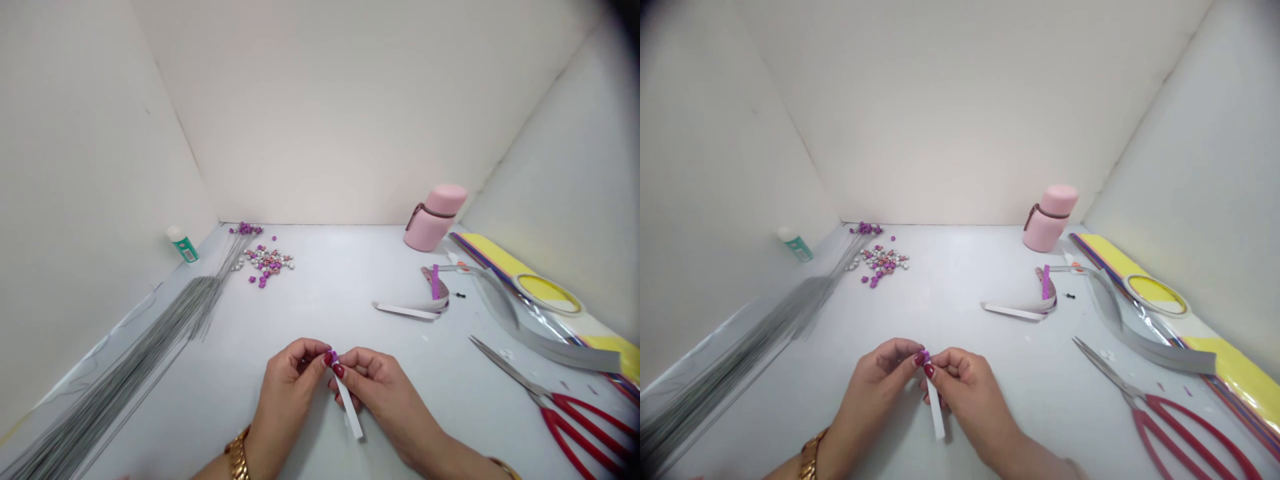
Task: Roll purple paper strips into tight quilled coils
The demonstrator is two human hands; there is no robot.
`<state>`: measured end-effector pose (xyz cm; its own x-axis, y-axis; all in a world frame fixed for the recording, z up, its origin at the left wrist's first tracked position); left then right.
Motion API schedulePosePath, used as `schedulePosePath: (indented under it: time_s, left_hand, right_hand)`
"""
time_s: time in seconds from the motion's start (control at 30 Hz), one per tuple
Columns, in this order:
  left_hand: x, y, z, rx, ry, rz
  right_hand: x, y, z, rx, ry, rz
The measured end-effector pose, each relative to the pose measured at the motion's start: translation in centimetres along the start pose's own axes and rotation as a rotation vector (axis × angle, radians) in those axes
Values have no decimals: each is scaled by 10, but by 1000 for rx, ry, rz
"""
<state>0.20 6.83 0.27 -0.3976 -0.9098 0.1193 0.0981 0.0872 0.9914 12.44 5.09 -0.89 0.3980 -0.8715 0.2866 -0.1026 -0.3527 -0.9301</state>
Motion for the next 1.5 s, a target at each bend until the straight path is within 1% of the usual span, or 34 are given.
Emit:
schedulePosePath:
  time_s: [0.07,0.13,0.2,0.23,0.3,0.37,0.43,0.6,0.7,0.77,0.87,1.0,1.1,1.23,1.33,1.43,1.5]
  left_hand:
    - [3,10,3,-187,24,-97]
    - [7,24,2,-396,41,-254]
    - [11,35,-2,-545,29,-395]
    - [13,38,-4,-591,21,-438]
    - [16,40,-6,-638,13,-459]
    - [16,38,-7,-634,4,-435]
    - [16,34,-6,-580,-17,-388]
    - [5,21,4,-291,14,-194]
    - [-2,16,1,-188,-71,-128]
    - [-4,15,-1,-174,-98,-104]
    - [-2,11,-1,-152,-81,-73]
    - [-2,6,-3,-76,-87,-10]
    - [-2,6,-5,-5,-97,21]
    - [-3,10,-8,82,-120,16]
    - [-2,7,-6,144,-81,33]
    - [-2,4,-1,104,-6,55]
    - [-1,2,1,76,24,69]
  right_hand:
    - [0,-3,-1,5,-12,16]
    - [1,-6,-2,-9,-21,43]
    - [1,-9,-3,-21,-14,66]
    - [1,-9,-2,-29,-7,72]
    - [1,-9,-1,-44,-2,66]
    - [1,-8,-1,-67,-11,63]
    - [0,-8,0,-86,-10,62]
    - [-1,-10,-1,-86,-17,52]
    - [-1,-10,-1,-86,-23,53]
    - [-1,-9,-1,-98,-21,51]
    - [-1,-8,-1,-125,-5,46]
    - [-1,-8,-1,-152,17,51]
    - [0,-9,-2,-141,1,76]
    - [0,-12,-3,-117,-26,107]
    - [0,-11,-6,-98,-58,86]
    - [-1,-7,-7,-49,-58,20]
    - [-1,-4,-7,-31,-50,-18]
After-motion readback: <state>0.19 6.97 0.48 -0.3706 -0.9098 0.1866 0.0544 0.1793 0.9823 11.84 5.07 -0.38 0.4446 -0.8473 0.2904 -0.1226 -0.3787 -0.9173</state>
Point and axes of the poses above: each hand's wrist, its own x-axis away from the middle knuckle, its own z-axis out of the back of the hand, y = z × x, the point moved 6 cm from there along -x, towards the middle knuckle, and after that the axes turned 14 degrees about -y, right-handed, at the moved point
